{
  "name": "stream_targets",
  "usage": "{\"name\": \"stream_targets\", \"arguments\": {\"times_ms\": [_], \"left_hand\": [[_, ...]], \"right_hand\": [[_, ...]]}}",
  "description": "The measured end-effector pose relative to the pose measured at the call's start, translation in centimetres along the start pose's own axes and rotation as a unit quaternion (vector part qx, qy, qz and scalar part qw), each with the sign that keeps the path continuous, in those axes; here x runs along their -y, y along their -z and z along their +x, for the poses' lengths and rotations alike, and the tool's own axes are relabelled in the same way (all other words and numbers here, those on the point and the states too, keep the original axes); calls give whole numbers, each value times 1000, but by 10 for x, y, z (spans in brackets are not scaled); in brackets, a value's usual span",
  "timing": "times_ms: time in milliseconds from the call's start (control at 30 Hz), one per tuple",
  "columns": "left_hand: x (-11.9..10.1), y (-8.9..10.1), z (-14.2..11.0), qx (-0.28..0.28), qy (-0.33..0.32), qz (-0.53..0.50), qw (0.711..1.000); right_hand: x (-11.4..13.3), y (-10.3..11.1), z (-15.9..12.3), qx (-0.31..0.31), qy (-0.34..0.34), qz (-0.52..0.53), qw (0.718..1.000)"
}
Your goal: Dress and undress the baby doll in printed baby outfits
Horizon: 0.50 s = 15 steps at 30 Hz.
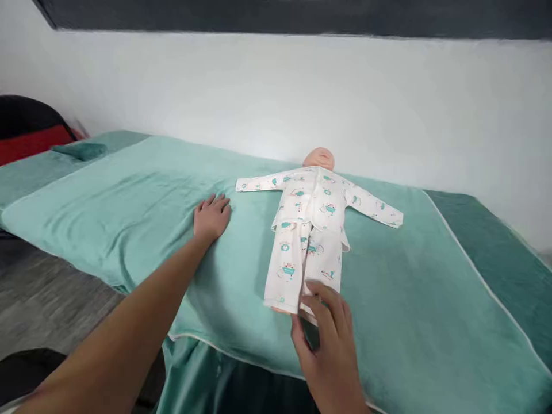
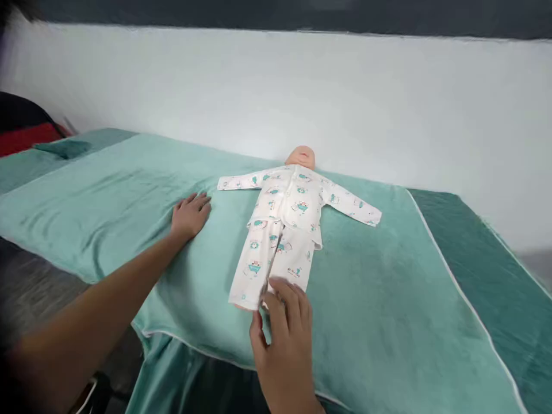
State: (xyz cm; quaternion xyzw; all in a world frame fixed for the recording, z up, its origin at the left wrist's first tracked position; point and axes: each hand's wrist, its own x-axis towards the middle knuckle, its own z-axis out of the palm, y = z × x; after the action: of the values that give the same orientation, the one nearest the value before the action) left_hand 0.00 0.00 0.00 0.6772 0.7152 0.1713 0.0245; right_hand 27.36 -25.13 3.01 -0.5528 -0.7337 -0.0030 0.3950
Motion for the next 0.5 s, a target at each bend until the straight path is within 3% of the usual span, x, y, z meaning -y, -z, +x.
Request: {"name": "stream_targets", "arguments": {"times_ms": [233, 500], "left_hand": [[0, -1, 3, -8, 1, 1, 1000], [-1, -1, 3, -17, 2, -2, 1000]], "right_hand": [[6, -3, 7, 17, 48, 10, 999], [17, -6, 26, -12, 24, 91, 995]]}}
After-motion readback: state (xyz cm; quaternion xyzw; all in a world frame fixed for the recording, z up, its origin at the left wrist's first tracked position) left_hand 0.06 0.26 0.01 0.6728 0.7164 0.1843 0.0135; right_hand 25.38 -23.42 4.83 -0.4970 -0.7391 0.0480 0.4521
